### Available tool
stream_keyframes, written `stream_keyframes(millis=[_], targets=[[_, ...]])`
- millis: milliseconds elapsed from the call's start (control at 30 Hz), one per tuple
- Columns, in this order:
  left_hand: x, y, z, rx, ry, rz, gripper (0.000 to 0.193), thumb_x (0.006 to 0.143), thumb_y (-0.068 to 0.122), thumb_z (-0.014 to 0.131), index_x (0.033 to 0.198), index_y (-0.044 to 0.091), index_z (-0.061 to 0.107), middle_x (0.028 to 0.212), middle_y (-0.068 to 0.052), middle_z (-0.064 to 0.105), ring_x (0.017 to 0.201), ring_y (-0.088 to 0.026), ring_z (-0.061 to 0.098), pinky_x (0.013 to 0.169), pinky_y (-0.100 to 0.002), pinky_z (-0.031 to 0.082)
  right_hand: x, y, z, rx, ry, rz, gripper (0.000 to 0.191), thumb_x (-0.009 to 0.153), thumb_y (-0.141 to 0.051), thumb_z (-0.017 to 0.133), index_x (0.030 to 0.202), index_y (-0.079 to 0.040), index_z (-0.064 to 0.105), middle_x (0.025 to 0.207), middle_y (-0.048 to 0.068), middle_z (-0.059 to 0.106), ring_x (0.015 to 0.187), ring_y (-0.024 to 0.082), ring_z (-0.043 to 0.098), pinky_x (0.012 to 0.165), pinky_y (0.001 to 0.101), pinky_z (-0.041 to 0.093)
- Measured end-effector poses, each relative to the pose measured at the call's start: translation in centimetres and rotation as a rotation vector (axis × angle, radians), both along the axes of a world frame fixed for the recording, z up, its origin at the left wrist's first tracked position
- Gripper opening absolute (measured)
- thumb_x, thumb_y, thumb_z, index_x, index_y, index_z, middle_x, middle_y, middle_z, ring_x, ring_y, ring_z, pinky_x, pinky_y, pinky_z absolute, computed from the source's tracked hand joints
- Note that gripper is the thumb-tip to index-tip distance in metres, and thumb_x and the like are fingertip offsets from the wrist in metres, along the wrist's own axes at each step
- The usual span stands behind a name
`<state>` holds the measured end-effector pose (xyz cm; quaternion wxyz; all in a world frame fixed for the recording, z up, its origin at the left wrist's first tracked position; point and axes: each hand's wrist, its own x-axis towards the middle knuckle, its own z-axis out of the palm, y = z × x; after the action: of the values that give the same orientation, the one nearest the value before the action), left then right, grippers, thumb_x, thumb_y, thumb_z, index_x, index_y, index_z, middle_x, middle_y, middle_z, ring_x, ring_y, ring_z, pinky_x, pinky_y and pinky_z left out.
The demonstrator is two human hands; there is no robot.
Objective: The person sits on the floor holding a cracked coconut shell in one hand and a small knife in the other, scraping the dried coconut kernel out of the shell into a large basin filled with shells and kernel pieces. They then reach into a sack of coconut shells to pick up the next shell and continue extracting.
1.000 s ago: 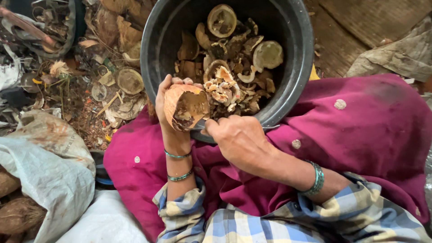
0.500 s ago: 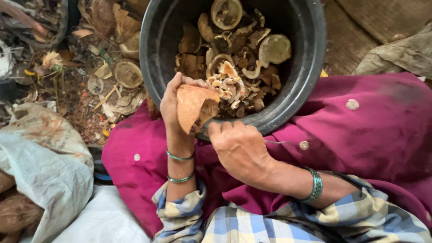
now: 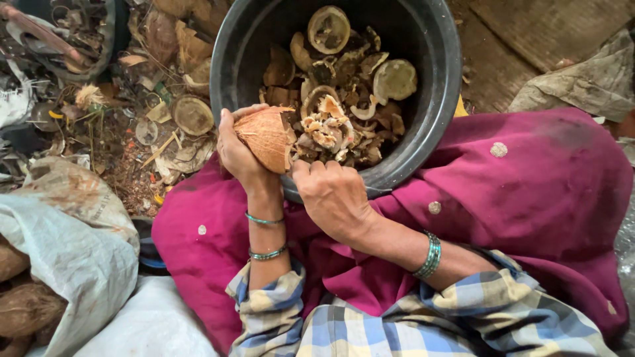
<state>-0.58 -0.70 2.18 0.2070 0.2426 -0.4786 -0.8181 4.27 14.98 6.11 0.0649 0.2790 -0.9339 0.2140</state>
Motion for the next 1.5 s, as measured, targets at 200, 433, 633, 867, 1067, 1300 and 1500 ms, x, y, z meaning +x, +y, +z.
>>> stream_keyframes(millis=[200, 433, 633, 867, 1067, 1300, 1500], targets=[[-0.2, 0.2, 0.2, 0.016, 0.025, 0.023, 0.052, 0.109, 0.031, 0.04, 0.093, -0.008, 0.071, 0.092, -0.021, 0.076, 0.082, -0.026, 0.073, 0.081, -0.035, 0.06, -0.1, -0.1, 0.1, 0.013, 0.065, -0.02, 0.005, 0.087, -0.013, 0.059, 0.088, -0.01, 0.063, 0.069, 0.009, 0.066, 0.063, 0.025, 0.068, 0.052, 0.039, 0.054], [-0.5, -0.1, -0.7, 0.028, 0.004, 0.01, 0.055, 0.109, 0.033, 0.039, 0.09, -0.007, 0.071, 0.089, -0.021, 0.076, 0.077, -0.027, 0.073, 0.076, -0.036, 0.06, -0.3, -0.1, 0.0, 0.004, 0.055, -0.029, 0.006, 0.087, -0.012, 0.059, 0.089, -0.009, 0.064, 0.068, 0.008, 0.065, 0.062, 0.025, 0.068, 0.053, 0.0389, 0.054], [0.2, -0.5, -0.9, 0.272, 0.185, -0.104, 0.049, 0.113, 0.041, 0.046, 0.113, -0.005, 0.065, 0.114, -0.021, 0.07, 0.102, -0.029, 0.071, 0.094, -0.042, 0.059, -1.5, 1.2, 0.4, -0.033, 0.076, 0.119, 0.007, 0.085, -0.011, 0.059, 0.09, -0.008, 0.063, 0.074, 0.01, 0.066, 0.069, 0.027, 0.068, 0.057, 0.0389, 0.054], [1.2, -0.3, 0.4, 0.429, 0.276, -0.372, 0.075, 0.103, 0.061, 0.052, 0.13, -0.007, 0.064, 0.148, -0.028, 0.058, 0.129, -0.033, 0.061, 0.113, -0.043, 0.05, -1.4, 2.5, 1.7, -0.048, 0.084, 0.144, 0.008, 0.081, -0.012, 0.061, 0.089, -0.008, 0.063, 0.071, 0.008, 0.062, 0.068, 0.026, 0.066, 0.058, 0.0388, 0.052], [1.7, -0.3, -0.1, 0.597, 0.402, -0.568, 0.053, 0.103, 0.055, 0.055, 0.126, 0.008, 0.065, 0.147, -0.026, 0.059, 0.137, -0.044, 0.058, 0.109, -0.062, 0.051, -1.5, 2.8, 1.8, -0.013, 0.108, 0.141, 0.007, 0.081, -0.014, 0.062, 0.084, -0.007, 0.062, 0.071, 0.008, 0.061, 0.071, 0.025, 0.064, 0.06, 0.0377, 0.051], [2.7, -0.3, -1.6, 0.671, 0.476, -0.44, 0.031, 0.108, 0.034, 0.055, 0.118, 0.01, 0.071, 0.127, -0.019, 0.067, 0.122, -0.041, 0.062, 0.105, -0.055, 0.054, -1.0, 2.3, 1.7, 0.029, 0.094, 0.141, 0.008, 0.082, -0.013, 0.06, 0.085, -0.006, 0.062, 0.078, 0.009, 0.06, 0.079, 0.025, 0.062, 0.069, 0.037, 0.051], [2.8, -0.7, -2.0, 0.665, 0.486, -0.402, 0.031, 0.107, 0.032, 0.052, 0.111, 0.009, 0.073, 0.121, -0.015, 0.069, 0.12, -0.036, 0.063, 0.107, -0.049, 0.053, -1.3, 2.9, 2.0, 0.007, 0.059, 0.17, 0.009, 0.087, -0.014, 0.06, 0.09, -0.006, 0.063, 0.077, 0.009, 0.059, 0.078, 0.025, 0.061, 0.069, 0.0385, 0.05]])
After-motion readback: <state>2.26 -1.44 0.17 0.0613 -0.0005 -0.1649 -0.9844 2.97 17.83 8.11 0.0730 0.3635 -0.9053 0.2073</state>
